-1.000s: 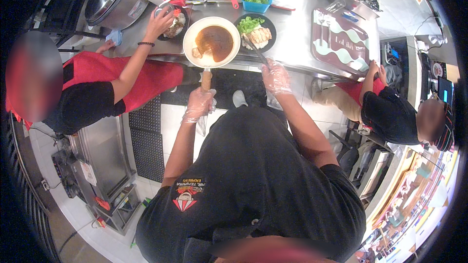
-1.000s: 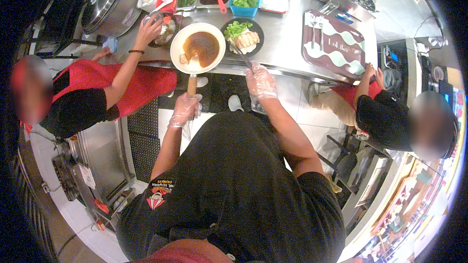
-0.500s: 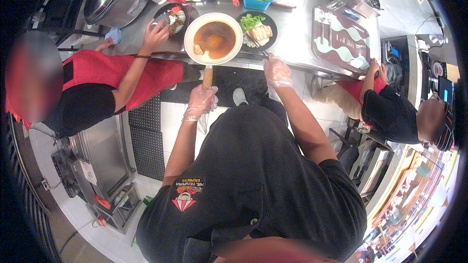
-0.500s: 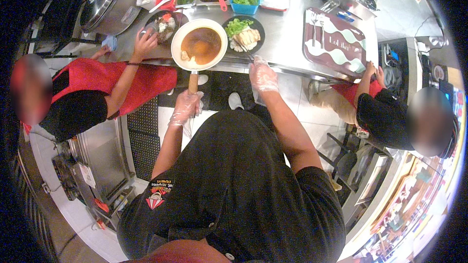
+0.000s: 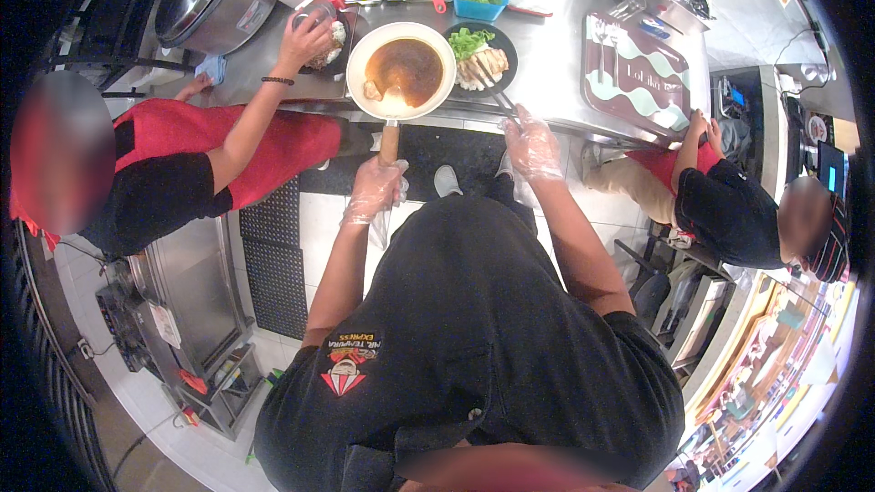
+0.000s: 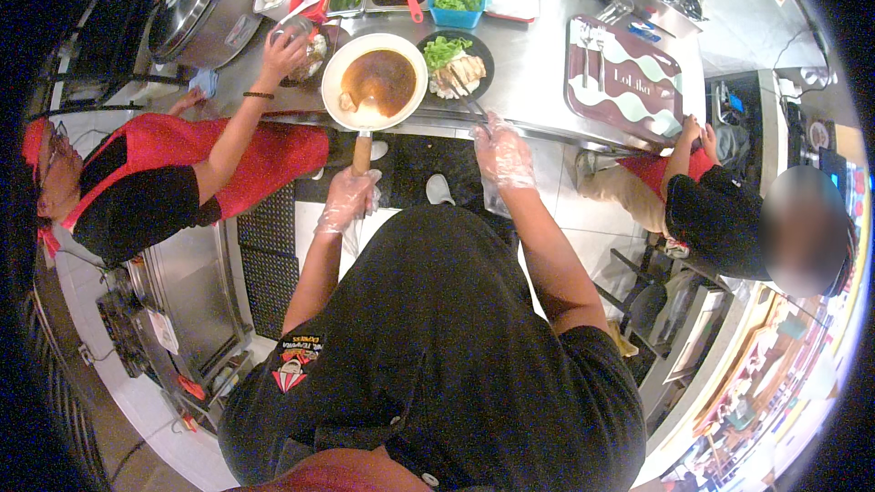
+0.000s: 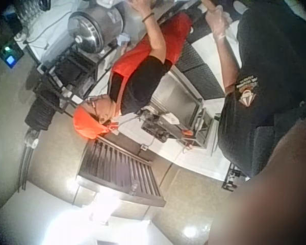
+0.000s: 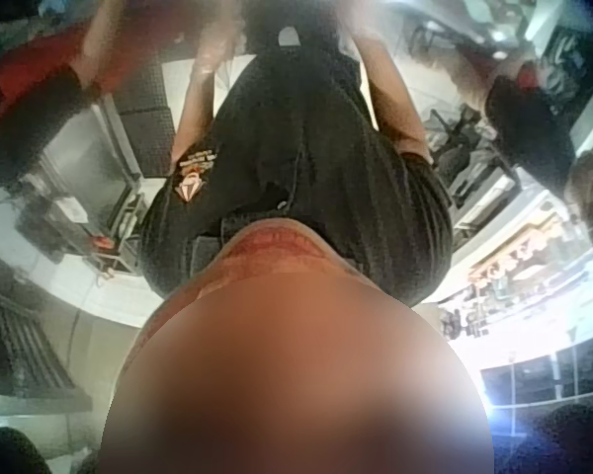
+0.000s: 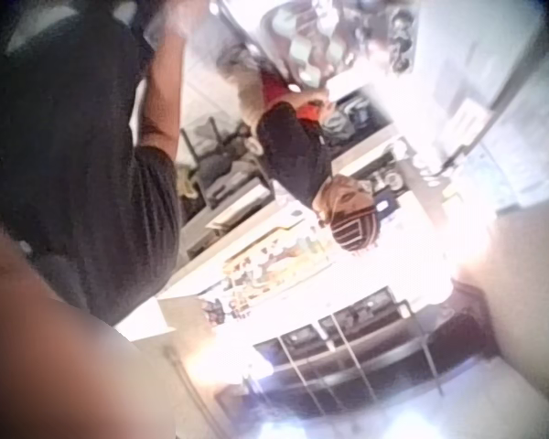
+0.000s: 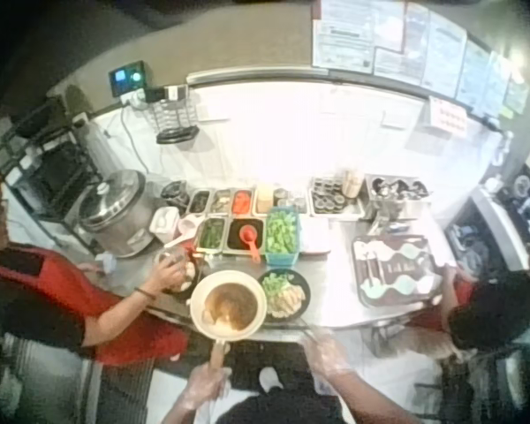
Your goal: The person assembles a rice bowl by placing cooked chicken pieces on rice, adding a folded egg sheet, and topping with lettuce and other garnishes. They use a small pan and tongs to transfer the chicken, then arrange the toppings by hand.
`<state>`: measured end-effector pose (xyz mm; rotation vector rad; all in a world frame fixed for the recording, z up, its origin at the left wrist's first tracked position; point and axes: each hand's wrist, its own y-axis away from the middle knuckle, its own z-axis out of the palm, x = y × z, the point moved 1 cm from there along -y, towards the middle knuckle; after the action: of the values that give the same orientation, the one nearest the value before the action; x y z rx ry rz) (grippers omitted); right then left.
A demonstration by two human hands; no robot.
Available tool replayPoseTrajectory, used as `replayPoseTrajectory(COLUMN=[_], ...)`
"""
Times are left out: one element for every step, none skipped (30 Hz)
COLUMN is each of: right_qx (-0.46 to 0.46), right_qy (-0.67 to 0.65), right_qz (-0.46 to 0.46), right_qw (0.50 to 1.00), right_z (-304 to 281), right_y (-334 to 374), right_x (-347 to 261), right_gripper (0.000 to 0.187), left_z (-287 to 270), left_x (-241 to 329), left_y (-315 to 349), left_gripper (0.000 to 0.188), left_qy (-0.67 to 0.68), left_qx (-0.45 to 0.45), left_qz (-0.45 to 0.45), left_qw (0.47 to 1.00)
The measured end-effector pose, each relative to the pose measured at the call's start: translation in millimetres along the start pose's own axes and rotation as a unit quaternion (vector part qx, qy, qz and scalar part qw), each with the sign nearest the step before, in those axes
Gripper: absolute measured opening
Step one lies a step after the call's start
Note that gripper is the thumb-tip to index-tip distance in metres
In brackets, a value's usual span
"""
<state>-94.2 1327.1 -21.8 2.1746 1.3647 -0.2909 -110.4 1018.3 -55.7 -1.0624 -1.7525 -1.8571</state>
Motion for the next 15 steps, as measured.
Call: replayPoseTrajectory(right_qx=[0.007, 0.013, 0.017, -0.009, -0.033, -0.040, -0.059, -0.063, -0.065, -0.056, -0.048, -0.056, -0.067, -0.072, -0.091], right_qy=[-0.015, -0.031, -0.048, -0.032, -0.017, -0.007, 0.002, 0.007, 0.014, -0.008, -0.022, -0.030, -0.029, -0.027, -0.019], right_qz=[-0.009, -0.020, -0.031, -0.059, -0.087, -0.127, -0.131, -0.148, -0.166, -0.176, -0.187, -0.184, -0.170, -0.173, -0.165], right_qw=[1.000, 0.999, 0.998, 0.998, 0.996, 0.991, 0.990, 0.987, 0.984, 0.983, 0.981, 0.981, 0.983, 0.982, 0.982], right_z=[-8.0, -14.8, -20.1, -22.8, -22.8, -20.6, -16.1, -11.0, -6.4, -2.5, -0.2, 2.0, 3.8, 5.0, 6.7], right_y=[6.4, 12.7, 18.1, 22.4, 25.9, 28.2, 28.5, 27.2, 25.5, 23.0, 20.8, 18.1, 14.5, 12.3, 10.3], right_x=[-4.0, -9.4, -15.9, -23.9, -32.8, -42.5, -51.8, -60.9, -68.4, -74.3, -77.7, -80.3, -82.2, -83.0, -83.3], right_gripper=[0.055, 0.055, 0.054, 0.054, 0.054, 0.054, 0.054, 0.053, 0.053, 0.053, 0.052, 0.050, 0.049, 0.049, 0.049], left_z=[0.5, 1.0, 2.4, 3.7, 5.1, 7.1, 9.0, 11.3, 12.9, 14.9, 16.9, 18.6, 20.6, 22.0, 23.7], left_x=[0.7, 1.4, 2.2, 3.1, 3.8, 4.8, 5.8, 6.6, 7.5, 8.6, 10.1, 11.3, 13.2, 14.1, 15.8], left_y=[-0.8, -1.4, -2.1, -2.8, -3.3, -4.4, -5.2, -6.0, -6.4, -6.8, -7.5, -6.8, -6.7, -5.5, -5.1], left_gripper=[0.022, 0.022, 0.022, 0.022, 0.023, 0.023, 0.023, 0.023, 0.022, 0.022, 0.021, 0.021, 0.020, 0.020, 0.020], left_qy=[0.006, -0.013, -0.033, -0.051, -0.050, -0.046, -0.043, -0.021, -0.029, -0.035, -0.044, -0.042, -0.041, -0.040, -0.045], left_qx=[-0.003, 0.003, 0.011, 0.015, 0.014, 0.008, -0.001, -0.008, -0.011, -0.014, -0.014, -0.019, -0.020, -0.021, -0.023], left_qz=[0.000, 0.000, -0.001, 0.010, 0.004, 0.012, 0.020, 0.016, 0.013, 0.012, 0.006, 0.012, 0.015, 0.014, 0.013], left_qw=[1.000, 1.000, 0.999, 0.999, 0.999, 0.999, 0.999, 1.000, 0.999, 0.999, 0.999, 0.999, 0.999, 0.999, 0.999])
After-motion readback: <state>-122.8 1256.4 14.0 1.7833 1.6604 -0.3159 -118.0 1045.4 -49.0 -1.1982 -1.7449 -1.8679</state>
